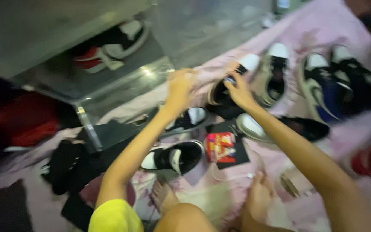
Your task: The person removes multiple pairs of sneakers and several caps from clear plastic storage drawers and places them on the bed. The person handles each item individually, arranging them in a row on the bed surface.
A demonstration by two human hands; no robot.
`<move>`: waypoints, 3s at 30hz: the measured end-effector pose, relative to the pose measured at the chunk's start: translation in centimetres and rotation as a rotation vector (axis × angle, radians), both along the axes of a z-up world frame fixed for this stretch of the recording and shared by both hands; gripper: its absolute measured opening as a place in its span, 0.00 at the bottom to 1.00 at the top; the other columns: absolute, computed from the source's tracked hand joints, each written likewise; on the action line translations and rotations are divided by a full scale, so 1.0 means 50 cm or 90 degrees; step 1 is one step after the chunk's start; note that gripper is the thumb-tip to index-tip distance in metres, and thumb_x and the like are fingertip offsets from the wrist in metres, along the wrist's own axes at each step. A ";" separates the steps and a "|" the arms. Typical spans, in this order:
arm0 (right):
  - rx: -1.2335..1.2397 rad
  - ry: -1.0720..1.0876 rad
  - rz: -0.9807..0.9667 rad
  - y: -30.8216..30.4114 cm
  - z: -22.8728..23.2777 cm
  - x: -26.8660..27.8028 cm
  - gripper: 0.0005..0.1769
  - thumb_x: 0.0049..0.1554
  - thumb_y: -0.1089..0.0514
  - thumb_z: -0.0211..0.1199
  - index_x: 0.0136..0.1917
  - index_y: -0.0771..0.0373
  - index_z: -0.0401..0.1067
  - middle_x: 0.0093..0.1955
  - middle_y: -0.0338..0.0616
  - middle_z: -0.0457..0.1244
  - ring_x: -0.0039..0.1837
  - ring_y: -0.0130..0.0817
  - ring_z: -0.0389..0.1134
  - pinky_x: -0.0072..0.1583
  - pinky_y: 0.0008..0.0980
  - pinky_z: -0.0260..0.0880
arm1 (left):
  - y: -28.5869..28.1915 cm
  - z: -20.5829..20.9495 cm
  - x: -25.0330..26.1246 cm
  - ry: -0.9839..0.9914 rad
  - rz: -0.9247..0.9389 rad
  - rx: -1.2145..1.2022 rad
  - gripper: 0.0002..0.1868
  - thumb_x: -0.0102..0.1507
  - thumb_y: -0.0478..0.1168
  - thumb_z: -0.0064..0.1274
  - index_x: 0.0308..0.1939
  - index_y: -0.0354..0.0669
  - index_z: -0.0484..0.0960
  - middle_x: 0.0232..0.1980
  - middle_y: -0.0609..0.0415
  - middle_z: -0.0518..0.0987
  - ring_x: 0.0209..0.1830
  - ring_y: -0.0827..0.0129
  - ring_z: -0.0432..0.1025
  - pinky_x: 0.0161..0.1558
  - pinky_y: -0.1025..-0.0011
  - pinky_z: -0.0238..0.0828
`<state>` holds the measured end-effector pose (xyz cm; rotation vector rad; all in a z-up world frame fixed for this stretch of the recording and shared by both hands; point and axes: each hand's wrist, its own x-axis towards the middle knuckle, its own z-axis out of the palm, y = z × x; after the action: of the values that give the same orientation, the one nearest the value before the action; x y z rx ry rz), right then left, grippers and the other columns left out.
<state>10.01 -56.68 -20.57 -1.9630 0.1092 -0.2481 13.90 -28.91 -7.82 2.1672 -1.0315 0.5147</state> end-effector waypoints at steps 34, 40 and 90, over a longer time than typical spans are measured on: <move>0.557 0.328 -0.005 -0.019 0.272 -0.227 0.25 0.60 0.48 0.59 0.68 0.58 0.63 0.61 0.43 0.65 0.57 0.40 0.71 0.55 0.51 0.75 | 0.019 0.141 -0.368 0.164 -0.066 0.193 0.22 0.55 0.38 0.64 0.51 0.45 0.75 0.43 0.47 0.80 0.37 0.47 0.75 0.41 0.53 0.70; 0.430 0.462 -0.052 -0.219 -0.018 -0.291 0.22 0.58 0.48 0.64 0.60 0.63 0.72 0.53 0.44 0.70 0.52 0.36 0.73 0.55 0.40 0.75 | -0.067 -0.109 -0.348 0.101 -0.126 0.361 0.24 0.50 0.32 0.57 0.50 0.38 0.74 0.42 0.46 0.78 0.39 0.47 0.75 0.42 0.51 0.69; 0.871 0.328 0.341 0.428 0.275 0.207 0.38 0.61 0.37 0.56 0.76 0.60 0.56 0.71 0.53 0.58 0.70 0.53 0.60 0.67 0.61 0.63 | 0.516 -0.031 0.147 0.573 0.038 -0.910 0.57 0.57 0.82 0.37 0.78 0.51 0.53 0.78 0.50 0.61 0.76 0.53 0.61 0.68 0.42 0.66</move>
<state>20.36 -35.30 -6.83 -0.5916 0.0502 0.5741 21.27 -3.13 -9.40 0.8843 0.0380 0.1228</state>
